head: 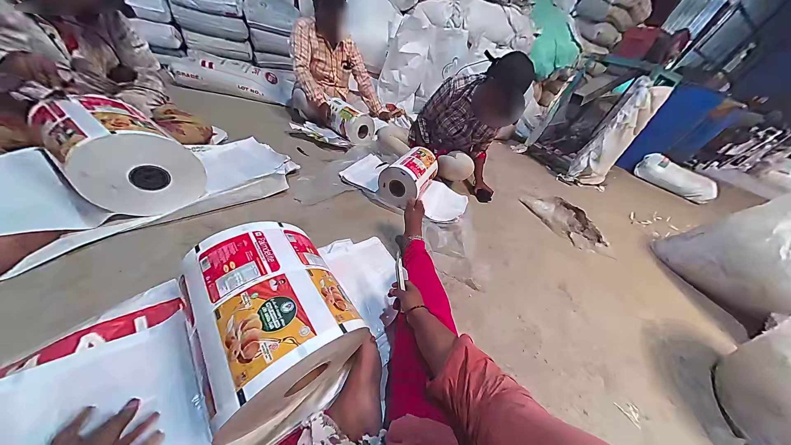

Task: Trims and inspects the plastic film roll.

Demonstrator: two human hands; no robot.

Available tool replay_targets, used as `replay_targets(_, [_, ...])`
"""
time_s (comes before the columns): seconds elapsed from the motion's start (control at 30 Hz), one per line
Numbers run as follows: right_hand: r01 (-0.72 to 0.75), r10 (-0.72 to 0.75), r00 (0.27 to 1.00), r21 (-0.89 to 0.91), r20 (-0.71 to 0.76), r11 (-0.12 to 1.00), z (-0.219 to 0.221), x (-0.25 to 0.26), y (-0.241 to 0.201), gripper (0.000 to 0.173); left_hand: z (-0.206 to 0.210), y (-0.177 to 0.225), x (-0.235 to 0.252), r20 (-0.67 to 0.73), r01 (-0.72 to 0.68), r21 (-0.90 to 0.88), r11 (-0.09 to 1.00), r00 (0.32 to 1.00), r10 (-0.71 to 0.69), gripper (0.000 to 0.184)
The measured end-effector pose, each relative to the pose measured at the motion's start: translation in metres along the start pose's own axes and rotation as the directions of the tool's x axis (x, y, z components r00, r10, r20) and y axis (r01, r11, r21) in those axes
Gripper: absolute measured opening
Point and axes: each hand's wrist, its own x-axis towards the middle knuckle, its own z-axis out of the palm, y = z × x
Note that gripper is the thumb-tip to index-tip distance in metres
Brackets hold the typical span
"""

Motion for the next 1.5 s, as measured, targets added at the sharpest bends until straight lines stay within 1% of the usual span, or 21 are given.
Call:
replay_targets(0.03, [-0.001,0.001,1.0,0.011,-0.01,1.0,0.002,0.002,0.0,0.035,-0.007,-0.017,0.018,0.023,0.139,-0.045,0.989,0.99,-0.138,0.069])
replay_targets(0.07, [-0.003,0.004,1.0,0.023,-0.023,1.0,0.005,0.004,0.001,0.034,-0.012,-0.025,0.03,0.027,0.197,-0.087,0.976,0.98,-0.195,0.068])
replay_targets(0.1, [-0.005,0.006,0.999,0.042,-0.041,0.999,0.008,0.006,0.001,0.034,-0.015,-0.025,0.039,0.004,0.184,-0.122,0.975,0.983,-0.184,0.066])
replay_targets(0.13, [-0.004,0.007,0.998,0.065,-0.056,0.998,0.012,0.007,-0.001,0.034,-0.016,-0.022,0.045,-0.037,0.131,-0.133,0.982,0.99,-0.137,0.066])
replay_targets(0.2, [-0.009,0.015,0.998,0.087,-0.067,0.996,0.019,0.01,-0.001,0.033,-0.014,-0.011,0.05,-0.09,0.028,-0.114,0.993,0.995,-0.038,0.067])
replay_targets(0.23, [-0.019,0.024,0.998,0.082,-0.06,0.996,0.023,0.011,0.0,0.034,-0.013,-0.007,0.049,-0.09,0.008,-0.105,0.994,0.996,-0.017,0.067])
replay_targets(0.33, [-0.032,0.034,0.999,0.066,-0.028,0.997,0.03,0.014,0.001,0.034,-0.005,-0.003,0.041,-0.017,0.035,-0.056,0.998,0.999,-0.036,0.069])
replay_targets(0.4, [-0.041,0.042,0.999,0.052,-0.014,0.998,0.033,0.014,0.001,0.034,-0.004,-0.002,0.039,0.006,0.06,-0.018,0.998,0.998,-0.06,0.069])
replay_targets(0.53, [-0.058,0.057,0.998,0.035,0.012,0.998,0.038,0.012,0.002,0.035,-0.007,-0.002,0.039,-0.023,0.062,0.02,0.998,0.998,-0.062,0.068])
replay_targets(0.83, [-0.072,0.071,0.997,0.048,0.029,0.996,0.035,0.009,0.002,0.035,-0.004,-0.011,0.042,-0.024,0.09,0.076,0.993,0.996,-0.088,0.07])
replay_targets(0.97, [-0.073,0.072,0.997,0.04,0.025,0.997,0.035,0.008,0.002,0.035,-0.007,-0.013,0.041,-0.03,0.081,0.08,0.994,0.996,-0.079,0.071])
replay_targets(1.1, [-0.071,0.07,0.997,0.036,0.037,0.997,0.034,0.008,0.002,0.034,-0.006,-0.015,0.042,-0.052,0.1,0.078,0.992,0.994,-0.097,0.071])
replay_targets(1.33, [-0.078,0.076,0.996,0.046,0.045,0.996,0.036,0.011,0.004,0.033,-0.005,-0.018,0.043,-0.026,0.088,0.115,0.99,0.996,-0.085,0.073])
replay_targets(1.5, [-0.077,0.076,0.997,0.014,0.032,0.997,0.037,0.013,0.007,0.034,-0.005,-0.019,0.043,-0.026,0.077,0.133,0.988,0.997,-0.075,0.076])
